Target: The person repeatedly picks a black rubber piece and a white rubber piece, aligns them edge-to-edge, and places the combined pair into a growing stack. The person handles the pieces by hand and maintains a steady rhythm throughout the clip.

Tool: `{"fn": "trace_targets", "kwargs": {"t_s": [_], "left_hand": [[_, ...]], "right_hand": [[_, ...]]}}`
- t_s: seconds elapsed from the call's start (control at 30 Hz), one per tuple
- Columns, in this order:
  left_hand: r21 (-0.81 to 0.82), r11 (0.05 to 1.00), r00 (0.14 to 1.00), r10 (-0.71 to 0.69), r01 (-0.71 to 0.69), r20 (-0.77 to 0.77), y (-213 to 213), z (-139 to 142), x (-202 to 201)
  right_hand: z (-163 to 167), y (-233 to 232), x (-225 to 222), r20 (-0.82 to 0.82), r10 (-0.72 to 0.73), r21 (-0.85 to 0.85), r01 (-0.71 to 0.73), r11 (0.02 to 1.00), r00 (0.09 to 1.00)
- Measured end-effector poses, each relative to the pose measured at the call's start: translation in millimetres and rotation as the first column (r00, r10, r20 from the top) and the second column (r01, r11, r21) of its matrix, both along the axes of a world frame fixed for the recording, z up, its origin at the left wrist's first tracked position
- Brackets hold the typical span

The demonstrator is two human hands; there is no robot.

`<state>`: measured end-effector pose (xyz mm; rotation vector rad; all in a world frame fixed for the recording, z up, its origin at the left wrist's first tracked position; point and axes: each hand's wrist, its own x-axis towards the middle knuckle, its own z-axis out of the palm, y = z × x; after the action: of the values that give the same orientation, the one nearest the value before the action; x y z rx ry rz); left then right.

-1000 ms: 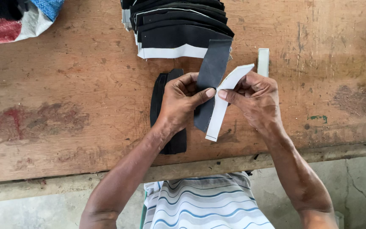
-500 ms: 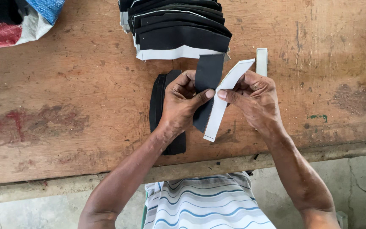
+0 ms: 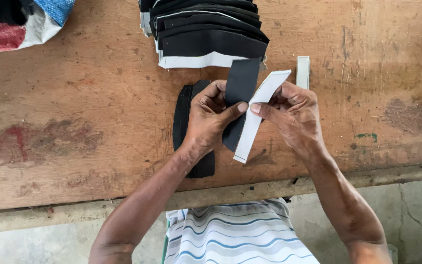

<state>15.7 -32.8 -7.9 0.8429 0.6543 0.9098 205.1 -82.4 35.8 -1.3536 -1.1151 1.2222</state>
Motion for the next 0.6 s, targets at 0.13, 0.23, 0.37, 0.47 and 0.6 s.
{"fn": "trace_targets", "kwargs": {"t_s": [0.13,0.23,0.37,0.47,0.6], "left_hand": [[0.153,0.988,1.0,-0.008,0.012,-0.029,-1.3,6.4,-2.1],[0.226,0.969,0.986,-0.061,0.096,-0.157,2.1,9.1,-6.7],[0.142,0.982,0.974,-0.094,0.125,-0.207,8.0,5.7,-7.3],[-0.003,0.993,0.987,-0.119,0.12,-0.104,9.3,1.5,-4.8],[-0.163,0.983,0.991,-0.067,0.086,0.117,9.8,-0.5,-3.3]], "right_hand": [[5.9,2.9,1.9,0.163,0.008,-0.07,0.004,0.998,0.987],[11.3,5.7,0.5,0.194,0.052,-0.123,-0.029,0.992,0.98],[18.5,5.3,0.3,0.231,0.108,-0.225,-0.055,0.973,0.967],[19.9,5.3,3.0,0.227,0.12,-0.133,-0.091,0.987,0.966],[12.2,3.8,0.2,0.216,0.038,-0.022,-0.034,0.999,0.976]]}}
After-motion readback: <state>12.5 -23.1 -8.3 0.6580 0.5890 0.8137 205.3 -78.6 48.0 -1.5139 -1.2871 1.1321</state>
